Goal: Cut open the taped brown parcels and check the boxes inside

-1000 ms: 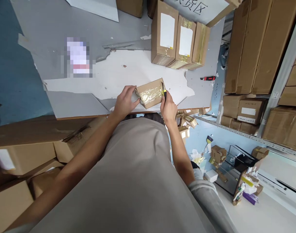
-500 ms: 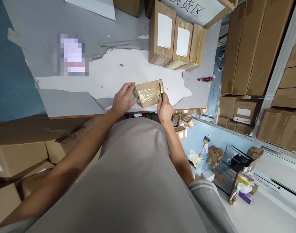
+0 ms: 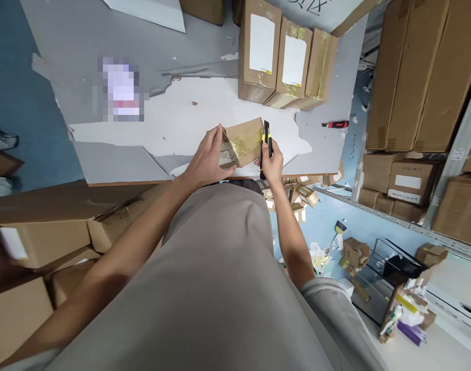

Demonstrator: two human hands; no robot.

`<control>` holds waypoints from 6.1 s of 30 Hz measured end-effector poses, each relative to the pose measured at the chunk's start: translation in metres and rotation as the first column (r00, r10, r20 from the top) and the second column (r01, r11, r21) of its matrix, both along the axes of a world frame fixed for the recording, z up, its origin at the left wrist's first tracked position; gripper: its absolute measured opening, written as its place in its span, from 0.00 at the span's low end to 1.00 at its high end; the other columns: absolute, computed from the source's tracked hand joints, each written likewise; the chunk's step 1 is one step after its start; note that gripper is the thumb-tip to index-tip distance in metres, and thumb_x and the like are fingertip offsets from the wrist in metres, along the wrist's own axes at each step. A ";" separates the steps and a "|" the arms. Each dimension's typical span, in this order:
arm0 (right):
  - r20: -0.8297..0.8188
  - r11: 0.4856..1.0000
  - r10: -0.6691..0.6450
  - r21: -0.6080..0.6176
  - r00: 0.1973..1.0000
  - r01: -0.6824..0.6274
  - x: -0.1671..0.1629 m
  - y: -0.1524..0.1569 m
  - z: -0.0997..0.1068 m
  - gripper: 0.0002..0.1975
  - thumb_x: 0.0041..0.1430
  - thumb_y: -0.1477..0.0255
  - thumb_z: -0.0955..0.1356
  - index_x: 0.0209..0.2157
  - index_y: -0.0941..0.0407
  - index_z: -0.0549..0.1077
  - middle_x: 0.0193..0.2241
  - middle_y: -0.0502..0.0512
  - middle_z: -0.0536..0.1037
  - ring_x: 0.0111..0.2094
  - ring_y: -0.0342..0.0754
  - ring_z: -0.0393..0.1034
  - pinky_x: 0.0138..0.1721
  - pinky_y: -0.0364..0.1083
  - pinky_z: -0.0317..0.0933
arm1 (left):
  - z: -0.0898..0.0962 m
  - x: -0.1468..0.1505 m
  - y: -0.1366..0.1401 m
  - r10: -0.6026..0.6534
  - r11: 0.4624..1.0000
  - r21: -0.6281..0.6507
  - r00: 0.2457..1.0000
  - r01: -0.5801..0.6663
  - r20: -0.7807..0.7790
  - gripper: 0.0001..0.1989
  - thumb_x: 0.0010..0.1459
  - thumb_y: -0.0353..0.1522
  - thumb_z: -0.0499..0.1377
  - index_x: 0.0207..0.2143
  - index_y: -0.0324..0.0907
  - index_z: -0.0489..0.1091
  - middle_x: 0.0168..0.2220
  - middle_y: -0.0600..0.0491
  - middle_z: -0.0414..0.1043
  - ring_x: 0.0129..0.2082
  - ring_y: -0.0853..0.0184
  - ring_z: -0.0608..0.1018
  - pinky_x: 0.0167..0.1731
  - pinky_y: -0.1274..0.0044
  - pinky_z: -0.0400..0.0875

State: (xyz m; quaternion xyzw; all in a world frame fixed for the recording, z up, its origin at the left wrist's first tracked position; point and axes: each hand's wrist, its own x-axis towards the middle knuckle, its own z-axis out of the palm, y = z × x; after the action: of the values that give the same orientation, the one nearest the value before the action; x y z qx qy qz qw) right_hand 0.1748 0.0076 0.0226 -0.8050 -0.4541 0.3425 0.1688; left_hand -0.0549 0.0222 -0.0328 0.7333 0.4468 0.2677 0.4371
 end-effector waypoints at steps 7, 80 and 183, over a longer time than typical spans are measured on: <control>-0.204 0.995 -0.090 -0.055 0.975 0.081 0.046 0.032 -0.018 0.33 0.78 0.40 0.63 0.57 0.56 0.76 0.27 0.49 0.78 0.30 0.52 0.82 0.35 0.48 0.78 | 0.018 0.040 0.012 0.005 1.000 0.005 0.998 -0.004 -0.070 0.62 0.64 0.56 0.70 0.85 0.40 0.43 0.84 0.31 0.48 0.84 0.33 0.53 0.83 0.46 0.52; 0.236 0.667 0.610 -0.668 0.756 -0.330 0.048 0.013 0.051 0.32 0.82 0.74 0.61 0.83 0.58 0.58 0.55 0.74 0.86 0.59 0.65 0.84 0.59 0.58 0.75 | -0.046 0.125 0.018 -0.215 0.974 0.010 0.936 0.227 -0.278 0.37 0.76 0.39 0.55 0.83 0.39 0.57 0.85 0.39 0.50 0.87 0.41 0.46 0.84 0.39 0.31; 0.096 0.959 0.274 -0.105 0.957 -0.264 -0.002 -0.024 0.032 0.28 0.81 0.71 0.63 0.77 0.56 0.69 0.58 0.63 0.88 0.55 0.59 0.87 0.61 0.55 0.77 | 0.018 0.042 0.031 -0.110 0.987 0.108 0.988 0.122 -0.111 0.17 0.80 0.45 0.57 0.59 0.49 0.77 0.72 0.44 0.73 0.81 0.47 0.66 0.83 0.42 0.50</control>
State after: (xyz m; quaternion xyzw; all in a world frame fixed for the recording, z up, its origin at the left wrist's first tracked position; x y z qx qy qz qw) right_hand 0.1728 -0.0161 0.0548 -0.7601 -0.5517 0.3381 0.0585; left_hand -0.0128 0.0528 -0.0146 0.7950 0.4094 0.2283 0.3851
